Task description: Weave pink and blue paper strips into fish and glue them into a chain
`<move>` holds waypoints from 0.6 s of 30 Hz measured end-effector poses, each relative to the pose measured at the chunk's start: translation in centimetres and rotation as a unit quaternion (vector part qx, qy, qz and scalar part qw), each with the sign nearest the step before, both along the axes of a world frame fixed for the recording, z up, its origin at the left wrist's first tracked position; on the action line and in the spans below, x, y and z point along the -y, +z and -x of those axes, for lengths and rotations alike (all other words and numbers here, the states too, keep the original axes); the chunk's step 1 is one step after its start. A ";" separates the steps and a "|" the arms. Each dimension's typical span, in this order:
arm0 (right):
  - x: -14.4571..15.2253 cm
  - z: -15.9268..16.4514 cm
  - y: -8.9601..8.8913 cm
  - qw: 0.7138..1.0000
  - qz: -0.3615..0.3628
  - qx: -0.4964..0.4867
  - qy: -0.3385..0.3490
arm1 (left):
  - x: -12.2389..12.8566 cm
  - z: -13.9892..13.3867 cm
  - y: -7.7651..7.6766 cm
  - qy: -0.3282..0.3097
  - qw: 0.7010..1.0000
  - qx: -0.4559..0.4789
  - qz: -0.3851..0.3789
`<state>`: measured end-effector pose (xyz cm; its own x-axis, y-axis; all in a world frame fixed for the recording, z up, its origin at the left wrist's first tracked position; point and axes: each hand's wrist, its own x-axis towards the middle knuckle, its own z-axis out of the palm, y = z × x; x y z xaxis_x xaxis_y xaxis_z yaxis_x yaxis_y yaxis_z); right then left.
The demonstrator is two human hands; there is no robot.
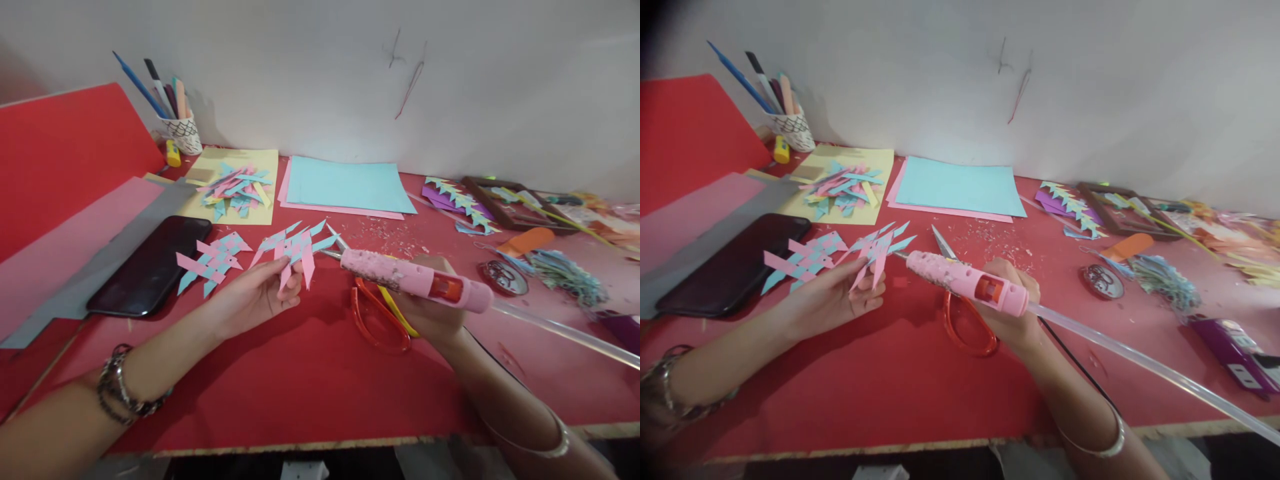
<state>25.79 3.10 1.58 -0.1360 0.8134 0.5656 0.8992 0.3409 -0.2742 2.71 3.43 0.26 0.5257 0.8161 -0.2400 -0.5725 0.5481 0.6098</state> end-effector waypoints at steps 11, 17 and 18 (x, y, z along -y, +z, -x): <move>-0.1 0.2 0.1 0.999 -0.028 -0.026 0.015 | 0.0 -0.1 0.1 0.008 1.000 -0.005 0.006; 0.0 0.1 0.3 0.997 -0.050 -0.042 0.039 | 0.0 0.1 -0.1 0.007 1.000 0.004 0.006; 0.0 0.1 0.3 0.997 -0.048 -0.051 0.043 | -0.1 0.1 -0.2 0.006 1.000 0.006 0.005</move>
<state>25.71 3.14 1.84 -0.1395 0.7426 0.6551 0.8349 0.4439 -0.3254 2.59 3.49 0.10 0.5189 0.8196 -0.2429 -0.5858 0.5479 0.5972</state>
